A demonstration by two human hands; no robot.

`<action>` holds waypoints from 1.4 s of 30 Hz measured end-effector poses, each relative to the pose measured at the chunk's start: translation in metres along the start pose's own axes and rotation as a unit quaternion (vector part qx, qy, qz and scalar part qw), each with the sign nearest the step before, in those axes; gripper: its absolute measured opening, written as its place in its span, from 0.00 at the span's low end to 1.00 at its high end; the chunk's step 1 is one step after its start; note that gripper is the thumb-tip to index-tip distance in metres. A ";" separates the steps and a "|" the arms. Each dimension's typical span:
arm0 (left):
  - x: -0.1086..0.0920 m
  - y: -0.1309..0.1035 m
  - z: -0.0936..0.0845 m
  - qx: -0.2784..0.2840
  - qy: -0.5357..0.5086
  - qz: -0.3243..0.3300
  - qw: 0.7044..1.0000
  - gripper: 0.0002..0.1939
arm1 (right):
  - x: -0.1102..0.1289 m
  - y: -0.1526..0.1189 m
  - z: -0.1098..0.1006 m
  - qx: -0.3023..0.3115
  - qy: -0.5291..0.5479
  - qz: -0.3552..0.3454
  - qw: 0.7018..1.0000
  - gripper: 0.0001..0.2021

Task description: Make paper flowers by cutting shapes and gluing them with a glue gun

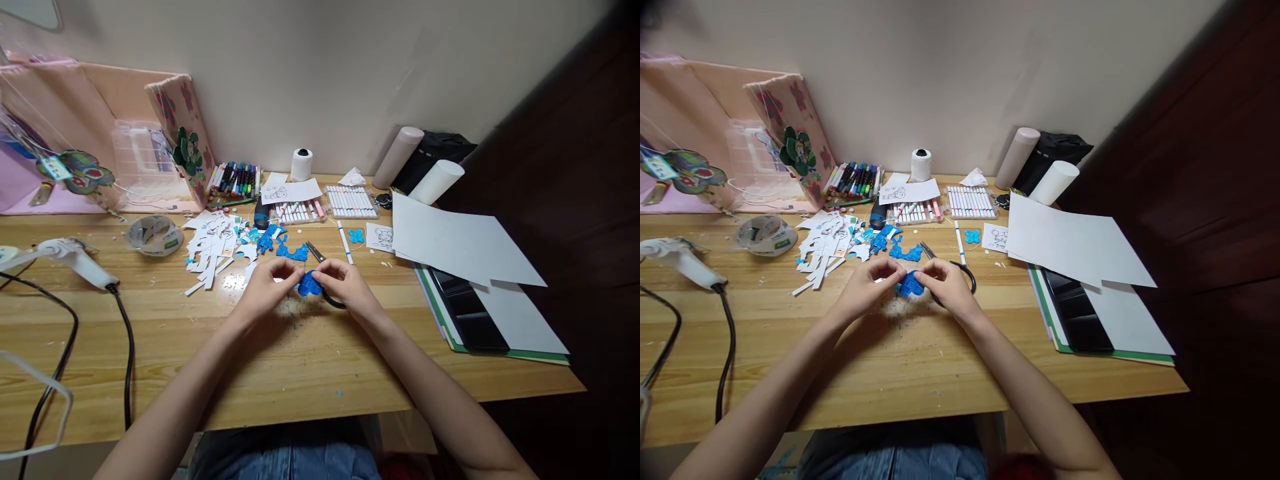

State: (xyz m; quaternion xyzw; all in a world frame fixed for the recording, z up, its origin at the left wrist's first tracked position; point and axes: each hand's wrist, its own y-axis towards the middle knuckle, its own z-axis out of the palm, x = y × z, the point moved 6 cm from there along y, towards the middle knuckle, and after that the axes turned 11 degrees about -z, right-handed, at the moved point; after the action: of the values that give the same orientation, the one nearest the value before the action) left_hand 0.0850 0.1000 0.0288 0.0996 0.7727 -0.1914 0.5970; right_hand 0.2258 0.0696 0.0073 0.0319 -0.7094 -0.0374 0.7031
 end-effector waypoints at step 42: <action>0.011 0.006 -0.025 -0.173 0.322 0.089 0.926 0.09 | -0.011 0.010 -0.036 -0.133 0.057 0.027 0.989 0.14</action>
State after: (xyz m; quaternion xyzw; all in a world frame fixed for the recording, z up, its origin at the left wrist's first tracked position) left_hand 0.0624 0.1148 0.0220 0.1192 0.9325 0.0421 0.3382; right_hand 0.2623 0.0806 -0.0023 -0.0785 -0.6572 -0.1105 0.7414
